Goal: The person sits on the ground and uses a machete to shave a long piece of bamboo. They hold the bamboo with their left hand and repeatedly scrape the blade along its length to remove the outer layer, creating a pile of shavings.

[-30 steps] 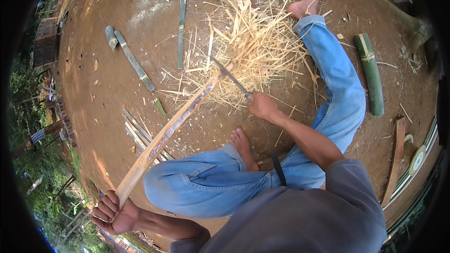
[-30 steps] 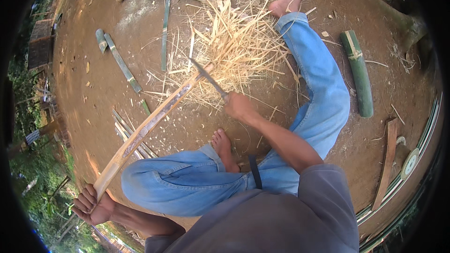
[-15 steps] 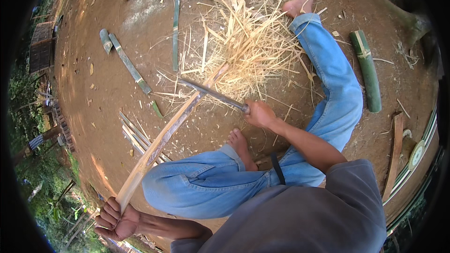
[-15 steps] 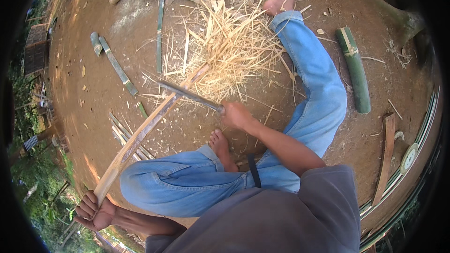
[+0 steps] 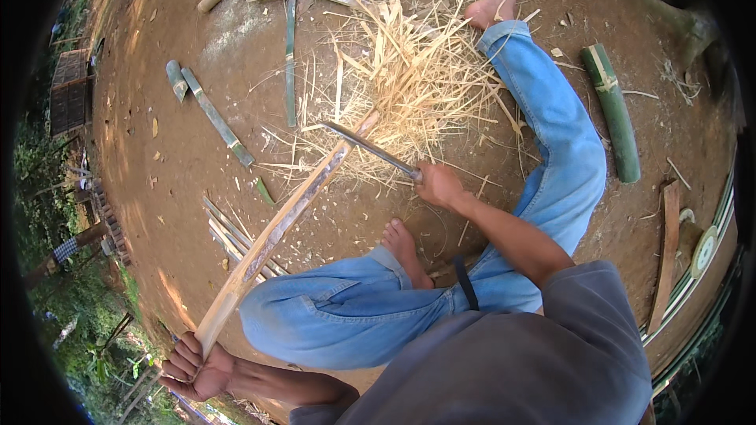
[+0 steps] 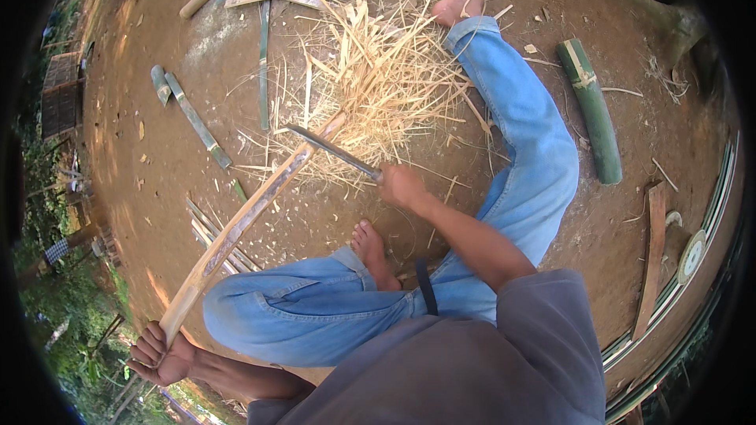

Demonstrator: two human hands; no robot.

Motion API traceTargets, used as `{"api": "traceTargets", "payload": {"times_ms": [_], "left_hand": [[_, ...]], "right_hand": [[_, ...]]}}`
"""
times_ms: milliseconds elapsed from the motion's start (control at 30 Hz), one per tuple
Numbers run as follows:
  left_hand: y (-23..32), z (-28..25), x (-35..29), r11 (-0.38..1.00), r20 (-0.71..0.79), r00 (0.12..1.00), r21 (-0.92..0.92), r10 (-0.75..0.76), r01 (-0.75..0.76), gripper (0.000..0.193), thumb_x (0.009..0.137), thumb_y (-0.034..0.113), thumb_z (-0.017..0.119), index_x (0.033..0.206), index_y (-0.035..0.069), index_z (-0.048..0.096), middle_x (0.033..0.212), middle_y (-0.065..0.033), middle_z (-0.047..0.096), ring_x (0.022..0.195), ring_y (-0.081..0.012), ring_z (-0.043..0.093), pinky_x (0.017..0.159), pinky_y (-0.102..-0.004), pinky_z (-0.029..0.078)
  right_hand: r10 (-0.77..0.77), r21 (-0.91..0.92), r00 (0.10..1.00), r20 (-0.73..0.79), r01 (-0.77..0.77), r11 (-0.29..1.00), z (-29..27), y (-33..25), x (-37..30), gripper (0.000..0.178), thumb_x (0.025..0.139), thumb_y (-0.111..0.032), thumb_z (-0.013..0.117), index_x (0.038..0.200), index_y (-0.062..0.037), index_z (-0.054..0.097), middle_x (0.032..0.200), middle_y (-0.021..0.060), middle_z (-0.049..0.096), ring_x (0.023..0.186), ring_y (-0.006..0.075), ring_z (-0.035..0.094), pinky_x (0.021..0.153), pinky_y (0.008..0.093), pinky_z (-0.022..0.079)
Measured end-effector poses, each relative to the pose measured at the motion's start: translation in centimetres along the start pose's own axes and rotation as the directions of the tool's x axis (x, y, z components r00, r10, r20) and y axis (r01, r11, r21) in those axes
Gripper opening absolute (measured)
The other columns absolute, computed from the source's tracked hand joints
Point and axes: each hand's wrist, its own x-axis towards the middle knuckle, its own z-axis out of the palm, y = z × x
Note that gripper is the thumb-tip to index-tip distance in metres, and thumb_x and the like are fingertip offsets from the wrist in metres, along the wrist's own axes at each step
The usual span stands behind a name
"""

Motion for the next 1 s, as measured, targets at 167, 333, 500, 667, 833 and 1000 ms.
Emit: {"api": "traceTargets", "payload": {"times_ms": [167, 333, 500, 667, 833, 1000], "left_hand": [[-0.9, -0.7, 1.2, 0.981, 0.199, 0.979, -0.174, -0.048, 0.083, 0.050, 0.095, 0.032, 0.052, 0.054, 0.019, 0.027, 0.045, 0.0056, 0.019, 0.045, -0.0092, 0.015, 0.052, -0.0273, 0.019], [-1.1, -1.8, 0.6, 0.957, 0.305, 0.952, -0.281, 0.016, 0.074, 0.059, 0.085, 0.033, 0.068, 0.045, 0.021, 0.027, 0.035, 0.0091, 0.027, 0.032, -0.0030, 0.019, 0.043, -0.0216, 0.016], [-1.4, -2.1, 1.1, 0.944, 0.338, 0.940, -0.321, 0.036, 0.079, 0.057, 0.083, 0.026, 0.069, 0.043, 0.019, 0.029, 0.033, 0.0097, 0.030, 0.029, -0.0010, 0.025, 0.039, -0.0194, 0.016], [-1.1, -2.0, 0.1, 0.947, 0.319, 0.947, -0.316, 0.044, 0.062, 0.055, 0.083, 0.022, 0.067, 0.043, 0.019, 0.029, 0.033, 0.0091, 0.031, 0.028, -0.0011, 0.025, 0.039, -0.0192, 0.016], [-1.3, -2.4, 0.0, 0.947, 0.283, 0.958, -0.317, 0.048, 0.046, 0.054, 0.083, 0.021, 0.066, 0.043, 0.020, 0.029, 0.033, 0.0089, 0.031, 0.029, -0.0012, 0.025, 0.039, -0.0188, 0.017], [-1.3, -2.5, 0.2, 0.944, 0.322, 0.945, -0.327, 0.065, 0.046, 0.053, 0.083, 0.020, 0.066, 0.043, 0.020, 0.031, 0.033, 0.0085, 0.033, 0.029, -0.0013, 0.025, 0.039, -0.0187, 0.017]], "right_hand": [[0.125, 0.028, 0.992, -0.009, -0.125, 0.992, 0.2, 1.8, 2.0, 0.024, 0.085, -0.020, 0.058, 0.096, -0.0001, 0.062, 0.082, 0.0271, 0.065, 0.080, 0.0433, 0.065, 0.073, 0.0500, 0.051], [-0.310, 0.061, 0.915, 0.259, 0.305, 0.950, -4.3, -7.5, -5.8, 0.022, 0.084, -0.020, 0.058, 0.094, -0.0007, 0.062, 0.078, 0.0247, 0.065, 0.076, 0.0405, 0.065, 0.070, 0.0494, 0.051], [0.008, 0.050, 0.993, 0.118, -0.014, 0.999, -1.9, -2.6, -2.4, 0.021, 0.081, -0.017, 0.059, 0.095, -0.0028, 0.062, 0.080, 0.0232, 0.066, 0.076, 0.0412, 0.065, 0.070, 0.0494, 0.052], [-0.249, -0.089, 0.949, 0.196, 0.270, 0.959, -2.8, -4.1, -4.3, 0.021, 0.084, -0.018, 0.057, 0.096, -0.0019, 0.063, 0.080, 0.0243, 0.066, 0.076, 0.0419, 0.065, 0.070, 0.0500, 0.052], [0.013, -0.029, 0.999, 0.033, -0.012, 1.000, -1.6, 0.0, -0.2, 0.023, 0.084, -0.018, 0.057, 0.098, -0.0015, 0.063, 0.082, 0.0256, 0.066, 0.078, 0.0427, 0.065, 0.073, 0.0502, 0.052], [-0.030, -0.016, 0.998, 0.055, 0.031, 0.999, -1.0, -0.2, -1.3, 0.026, 0.085, -0.019, 0.056, 0.096, 0.0026, 0.064, 0.089, 0.0277, 0.066, 0.082, 0.0432, 0.065, 0.074, 0.0491, 0.052]]}}
